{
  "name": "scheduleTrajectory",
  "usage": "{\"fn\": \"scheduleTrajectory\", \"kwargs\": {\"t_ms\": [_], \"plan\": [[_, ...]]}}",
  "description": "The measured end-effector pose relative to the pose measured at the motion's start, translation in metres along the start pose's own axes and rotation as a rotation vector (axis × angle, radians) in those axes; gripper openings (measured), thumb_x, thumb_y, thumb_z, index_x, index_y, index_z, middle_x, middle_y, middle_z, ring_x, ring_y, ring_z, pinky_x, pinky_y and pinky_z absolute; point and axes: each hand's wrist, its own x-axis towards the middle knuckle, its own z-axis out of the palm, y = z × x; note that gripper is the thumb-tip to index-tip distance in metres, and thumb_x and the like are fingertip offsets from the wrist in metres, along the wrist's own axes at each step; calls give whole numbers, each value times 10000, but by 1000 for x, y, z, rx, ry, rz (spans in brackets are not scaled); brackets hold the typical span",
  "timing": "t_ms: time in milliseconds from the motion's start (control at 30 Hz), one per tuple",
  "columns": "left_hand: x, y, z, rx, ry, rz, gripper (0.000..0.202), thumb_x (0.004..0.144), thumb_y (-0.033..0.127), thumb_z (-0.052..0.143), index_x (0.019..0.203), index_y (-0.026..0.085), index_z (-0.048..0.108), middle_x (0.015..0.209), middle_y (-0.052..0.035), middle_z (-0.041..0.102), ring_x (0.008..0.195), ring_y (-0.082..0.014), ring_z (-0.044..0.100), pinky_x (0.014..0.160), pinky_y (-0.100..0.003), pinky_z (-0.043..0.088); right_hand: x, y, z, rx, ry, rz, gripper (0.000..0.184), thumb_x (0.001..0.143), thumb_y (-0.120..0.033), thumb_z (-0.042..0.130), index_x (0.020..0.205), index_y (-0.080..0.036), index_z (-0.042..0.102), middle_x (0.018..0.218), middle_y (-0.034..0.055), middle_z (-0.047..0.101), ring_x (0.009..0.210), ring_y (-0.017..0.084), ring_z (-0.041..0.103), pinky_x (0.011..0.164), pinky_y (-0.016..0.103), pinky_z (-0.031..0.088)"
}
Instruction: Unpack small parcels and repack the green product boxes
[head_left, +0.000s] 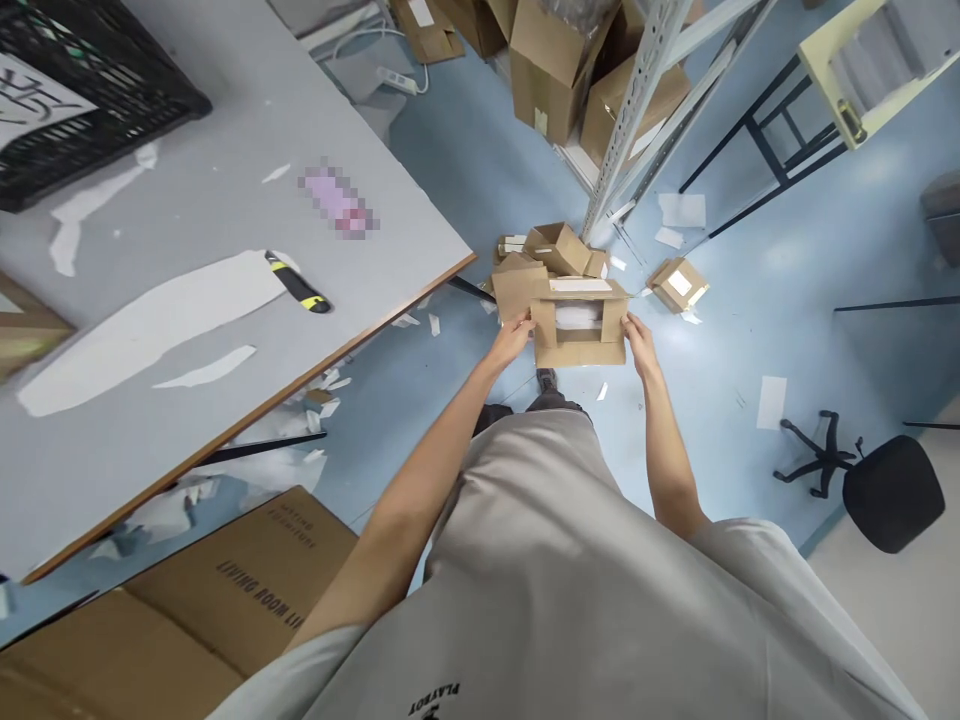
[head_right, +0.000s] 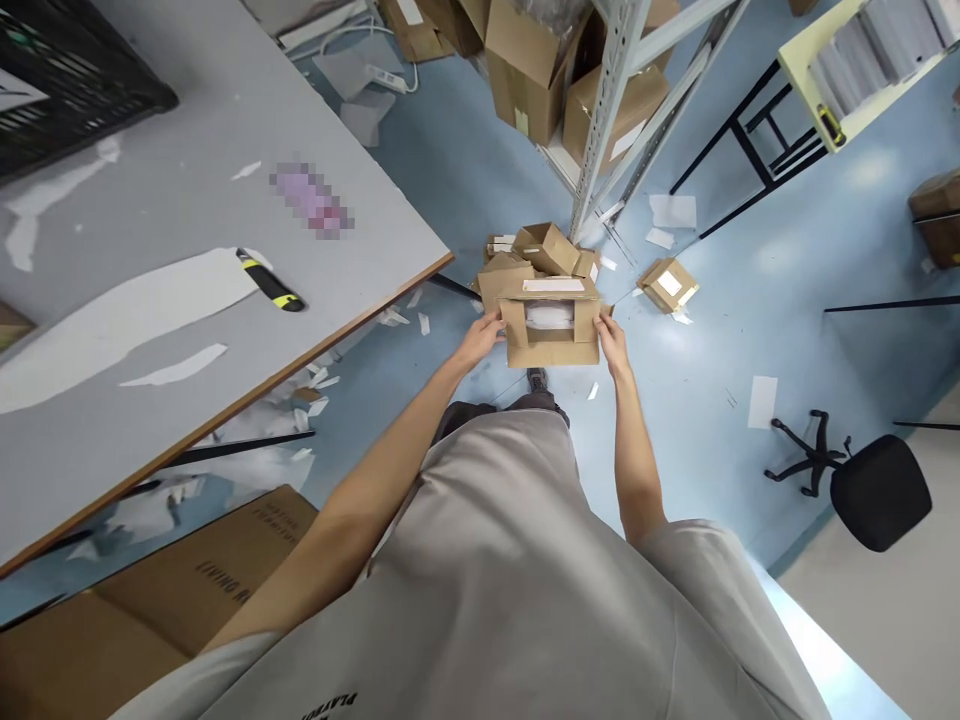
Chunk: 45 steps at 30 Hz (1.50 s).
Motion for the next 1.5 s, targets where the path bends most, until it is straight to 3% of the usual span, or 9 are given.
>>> {"fn": "scheduleTrajectory", "kwargs": {"t_ms": [133,267,433,567,800,933,1067,1267,1500], "plan": [[42,16,14,18,7,-27,552,932,357,721,1446,229,880,1555,-143,833,1518,-415,744,1318,-618,590,50,-9,-7,-26,-5,-45,438,969,-581,703,1193,-224,822,1441,122,863,1504,329,701,1396,536,508],[53,20,2,64,132,-88,602,834,293,834,1421,162,868,1621,-224,781,1615,-437,673,1381,-597,525,93,-12,3,-84,94,46,418,965,-411,675,1303,-198,796,1502,146,841,1546,319,683,1432,548,466],[-5,-5,-41,32,232,-126,403,834,327,835,1207,178,870,1505,-224,836,1433,-411,774,1322,-603,571,103,4,19,-147,95,109,600,887,-419,726,1421,-148,764,1651,250,745,1662,367,621,1472,599,399],[-72,-36,-77,-88,297,-181,374,761,422,871,1086,238,862,1388,-167,885,1224,-342,829,1201,-558,641,88,9,49,-182,-15,79,557,887,-478,704,1351,-183,787,1530,218,827,1549,351,710,1422,613,467],[-143,-60,-126,-185,484,-125,427,711,603,949,950,265,845,1210,-145,903,1263,-379,815,1193,-566,638,37,-32,168,-223,-316,21,350,892,-430,777,1183,-242,823,1437,157,883,1404,311,813,1368,530,553],[-174,-60,-165,-271,494,1,420,747,593,959,962,259,824,1336,-165,889,1328,-386,803,1239,-579,618,-20,-64,252,-217,-538,-80,355,932,-491,836,1193,-250,839,1430,162,888,1413,330,823,1361,541,570],[-215,-58,-217,-351,532,141,420,766,583,977,959,248,813,1396,-187,879,1390,-398,790,1320,-602,555,-90,-93,332,-211,-728,-154,422,956,-589,863,1225,-265,852,1390,141,908,1417,322,834,1354,537,587],[-296,-58,-302,-388,609,302,432,842,638,953,979,253,814,1383,-168,888,1378,-395,801,1275,-586,588,-188,-115,440,-211,-908,-204,567,916,-771,889,1213,-288,874,1338,137,924,1364,357,857,1320,590,612],[-367,-63,-392,-438,756,352,334,915,570,873,997,254,799,1352,-149,890,1382,-376,796,1275,-547,576,-269,-137,545,-215,-1085,-236,555,954,-785,876,1251,-317,898,1316,112,931,1356,355,856,1307,594,624]]}}
